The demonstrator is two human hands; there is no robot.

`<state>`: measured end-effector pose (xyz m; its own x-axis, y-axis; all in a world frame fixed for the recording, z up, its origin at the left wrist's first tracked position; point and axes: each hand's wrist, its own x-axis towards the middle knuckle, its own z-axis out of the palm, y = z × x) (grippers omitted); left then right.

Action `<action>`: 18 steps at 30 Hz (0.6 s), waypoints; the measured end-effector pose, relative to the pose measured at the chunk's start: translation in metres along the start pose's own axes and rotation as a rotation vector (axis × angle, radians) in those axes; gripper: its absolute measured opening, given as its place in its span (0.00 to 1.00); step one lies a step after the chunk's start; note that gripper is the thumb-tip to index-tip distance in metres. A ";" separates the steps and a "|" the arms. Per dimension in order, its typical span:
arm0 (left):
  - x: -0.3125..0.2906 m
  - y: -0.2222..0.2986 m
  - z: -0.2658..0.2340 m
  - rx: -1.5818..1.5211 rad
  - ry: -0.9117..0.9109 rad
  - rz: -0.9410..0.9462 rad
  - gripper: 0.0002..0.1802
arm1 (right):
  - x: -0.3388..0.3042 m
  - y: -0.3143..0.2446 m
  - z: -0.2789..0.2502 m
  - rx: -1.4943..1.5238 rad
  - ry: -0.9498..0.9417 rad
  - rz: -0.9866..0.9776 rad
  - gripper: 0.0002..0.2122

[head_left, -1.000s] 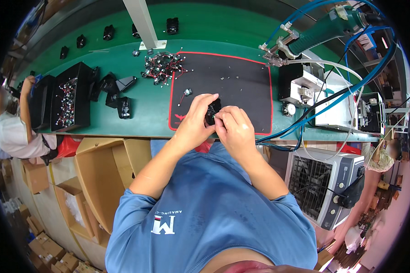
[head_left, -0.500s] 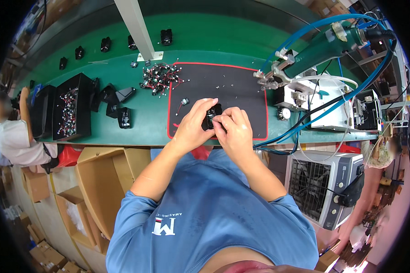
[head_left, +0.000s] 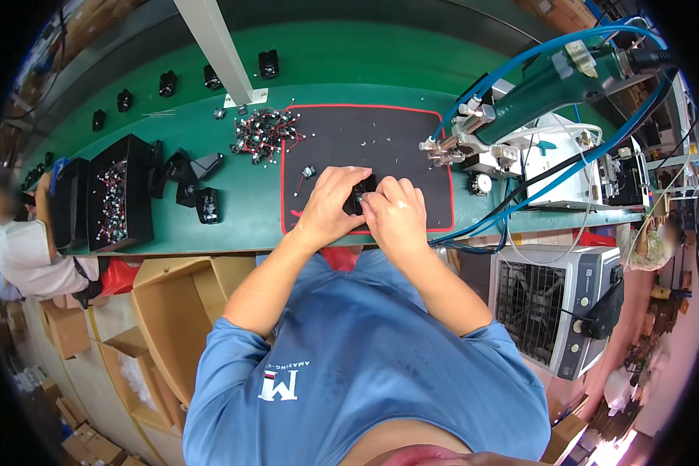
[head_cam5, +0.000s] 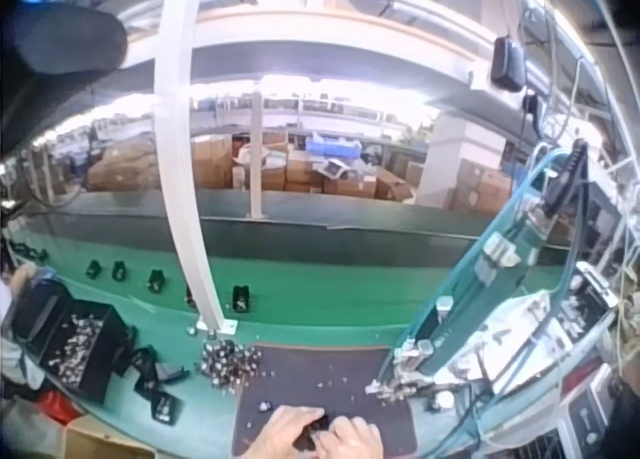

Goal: Assemble small black plastic electronic housings using an electric screwdriver on a factory assembly line.

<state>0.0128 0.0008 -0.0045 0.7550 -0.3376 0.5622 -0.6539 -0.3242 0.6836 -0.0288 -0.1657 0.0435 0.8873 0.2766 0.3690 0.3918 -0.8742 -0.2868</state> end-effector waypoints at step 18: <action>-0.006 -0.002 -0.003 0.023 -0.102 -0.114 0.32 | 0.173 0.021 -0.129 1.011 0.914 0.149 0.13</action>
<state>0.0098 0.0062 -0.0079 0.8161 -0.3854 0.4307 -0.5664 -0.3853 0.7285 0.1015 -0.1880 0.2156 0.6158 -0.4974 0.6111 0.6621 -0.0938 -0.7435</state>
